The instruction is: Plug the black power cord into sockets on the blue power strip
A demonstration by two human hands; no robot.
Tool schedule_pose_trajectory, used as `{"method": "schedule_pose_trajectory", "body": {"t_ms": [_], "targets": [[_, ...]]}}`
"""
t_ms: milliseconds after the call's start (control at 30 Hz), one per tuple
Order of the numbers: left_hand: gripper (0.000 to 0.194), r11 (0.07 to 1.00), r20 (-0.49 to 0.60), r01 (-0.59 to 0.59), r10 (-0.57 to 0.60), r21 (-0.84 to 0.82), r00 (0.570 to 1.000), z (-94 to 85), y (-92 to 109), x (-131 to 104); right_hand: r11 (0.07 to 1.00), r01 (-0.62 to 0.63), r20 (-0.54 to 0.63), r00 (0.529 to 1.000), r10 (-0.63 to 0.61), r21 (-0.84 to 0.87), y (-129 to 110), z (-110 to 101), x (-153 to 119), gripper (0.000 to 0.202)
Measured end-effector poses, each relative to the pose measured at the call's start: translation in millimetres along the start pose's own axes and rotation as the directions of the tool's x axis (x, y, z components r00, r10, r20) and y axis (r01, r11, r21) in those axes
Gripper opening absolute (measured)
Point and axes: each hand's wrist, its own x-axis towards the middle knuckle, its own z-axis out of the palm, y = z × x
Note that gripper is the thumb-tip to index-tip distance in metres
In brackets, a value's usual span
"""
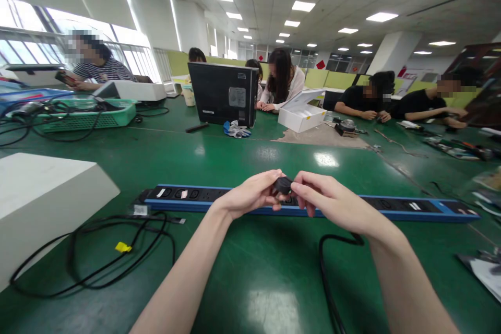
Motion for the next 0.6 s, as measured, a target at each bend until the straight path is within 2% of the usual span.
{"method": "schedule_pose_trajectory", "body": {"t_ms": [67, 133, 233, 300, 367, 400, 433, 533, 567, 600], "targets": [[0.039, 0.996, 0.01, 0.024, -0.023, -0.09, 1.0, 0.1, -3.2, 4.1, 0.998, -0.028, 0.036, 0.999, 0.026, 0.057, -0.3, -1.6, 1.3, 0.047], [0.038, 0.975, -0.013, 0.005, -0.008, -0.224, 1.0, 4.3, -8.0, 10.9, 0.994, -0.03, 0.014, 1.0, 0.028, 0.102, -2.1, -3.5, 2.0, 0.049], [0.039, 0.923, -0.033, -0.058, 0.049, -0.38, 0.998, 20.3, -22.1, 23.1, 0.982, 0.008, -0.146, 0.989, 0.02, 0.191, -5.6, -8.2, 1.3, 0.048], [0.036, 0.948, 0.075, 0.007, 0.018, -0.319, 0.997, 37.5, -38.4, 29.9, 0.971, 0.034, -0.291, 0.956, 0.038, 0.237, -6.3, -13.0, 0.1, 0.048], [0.031, 0.983, 0.239, 0.141, -0.11, -0.116, 0.965, 58.2, -59.5, 34.6, 0.964, 0.037, -0.392, 0.917, 0.071, 0.262, -4.3, -18.9, -0.8, 0.049], [0.031, 0.978, 0.32, 0.207, -0.192, -0.013, 0.928, 68.8, -71.0, 36.4, 0.962, 0.028, -0.411, 0.907, 0.089, 0.27, -2.1, -22.0, -1.0, 0.049], [0.032, 0.962, 0.378, 0.272, -0.261, 0.023, 0.888, 79.0, -82.4, 37.9, 0.961, 0.012, -0.411, 0.905, 0.107, 0.276, 0.7, -24.8, -0.9, 0.048], [0.034, 0.866, 0.619, 0.501, -0.388, -0.01, 0.683, 101.5, -109.7, 40.7, 0.961, -0.058, -0.345, 0.926, 0.153, 0.272, 12.4, -29.5, 1.4, 0.048], [0.034, 0.842, 0.675, 0.54, -0.404, 0.011, 0.617, 105.4, -115.1, 40.9, 0.962, -0.085, -0.308, 0.937, 0.166, 0.258, 17.6, -29.1, 3.2, 0.047], [0.035, 0.832, 0.703, 0.552, -0.42, 0.048, 0.573, 107.4, -118.2, 40.3, 0.965, -0.111, -0.266, 0.948, 0.175, 0.236, 23.3, -27.3, 5.5, 0.046]]}}
